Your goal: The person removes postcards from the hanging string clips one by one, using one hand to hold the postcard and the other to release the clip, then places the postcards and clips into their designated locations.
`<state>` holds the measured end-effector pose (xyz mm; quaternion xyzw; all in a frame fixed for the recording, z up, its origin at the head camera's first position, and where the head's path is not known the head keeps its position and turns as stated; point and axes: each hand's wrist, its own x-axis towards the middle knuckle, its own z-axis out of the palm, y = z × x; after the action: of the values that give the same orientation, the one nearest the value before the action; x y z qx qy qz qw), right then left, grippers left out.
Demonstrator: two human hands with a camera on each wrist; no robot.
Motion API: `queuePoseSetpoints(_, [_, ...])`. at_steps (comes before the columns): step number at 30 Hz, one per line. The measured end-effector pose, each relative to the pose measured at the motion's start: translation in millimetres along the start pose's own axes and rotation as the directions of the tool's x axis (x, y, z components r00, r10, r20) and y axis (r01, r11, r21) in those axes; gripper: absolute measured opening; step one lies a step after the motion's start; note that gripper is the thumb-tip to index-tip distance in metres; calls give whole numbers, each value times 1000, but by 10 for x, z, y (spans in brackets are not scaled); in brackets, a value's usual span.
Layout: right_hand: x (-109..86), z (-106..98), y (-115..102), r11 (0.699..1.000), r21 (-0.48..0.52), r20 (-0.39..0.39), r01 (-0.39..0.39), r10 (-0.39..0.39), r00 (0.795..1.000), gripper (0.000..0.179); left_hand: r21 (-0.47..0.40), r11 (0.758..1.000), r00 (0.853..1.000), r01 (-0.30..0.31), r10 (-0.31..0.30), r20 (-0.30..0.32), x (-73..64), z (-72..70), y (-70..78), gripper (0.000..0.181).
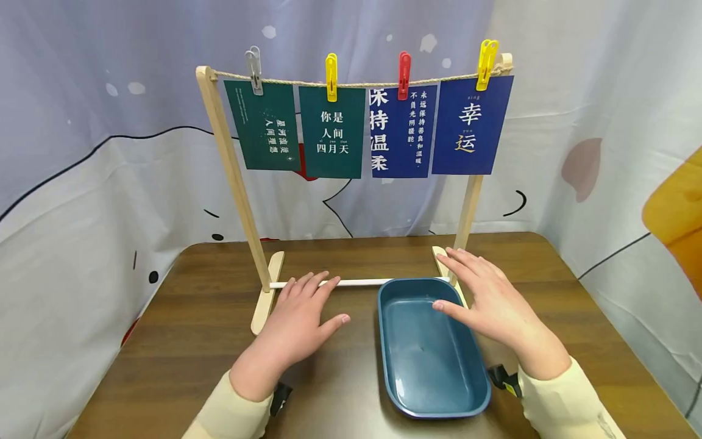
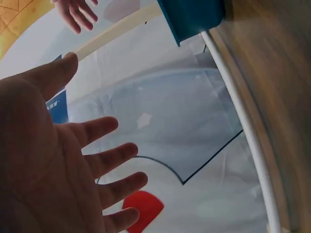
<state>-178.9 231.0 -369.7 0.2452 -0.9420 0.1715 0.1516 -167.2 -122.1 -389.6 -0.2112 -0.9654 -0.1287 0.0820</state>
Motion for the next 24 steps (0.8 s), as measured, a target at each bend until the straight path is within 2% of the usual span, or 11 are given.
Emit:
queuePoseSetpoints(3, [-8,-31,23,999,29,2,-26,26,1000,79,-40,999,1000,5,-5,6,64,65,50,69])
queuePoseSetpoints(7, [33,-172,28,994,89,-30,-57,60,998,68,-200,979,1000,27,-28,-3,223,138,175,62])
queuePoseSetpoints(11, [189,-438,26,983,166,-134,-81,104,985,50,-361,932,997,45,-65,-42,454,159,348,55])
queuePoseSetpoints(14, [368,-678,36,972,220,-236,-78,131,963,37,-480,876,994,48,-89,-64,635,153,479,52])
queuePoseSetpoints(16, [497,-848,41,964,253,-291,-79,153,944,32,-570,820,992,47,-104,-68,758,135,573,52])
queuePoseSetpoints(19, [704,-1104,54,953,287,-339,-94,193,921,32,-695,718,991,21,-109,-82,944,100,724,48])
queuePoseSetpoints(22, [912,-1359,72,939,315,-363,-140,256,896,36,-804,595,988,-15,-113,-102,1143,52,875,45])
queuePoseSetpoints(24, [1052,-1528,74,929,332,-385,-161,290,876,38,-868,495,986,-30,-128,-107,1282,16,966,43])
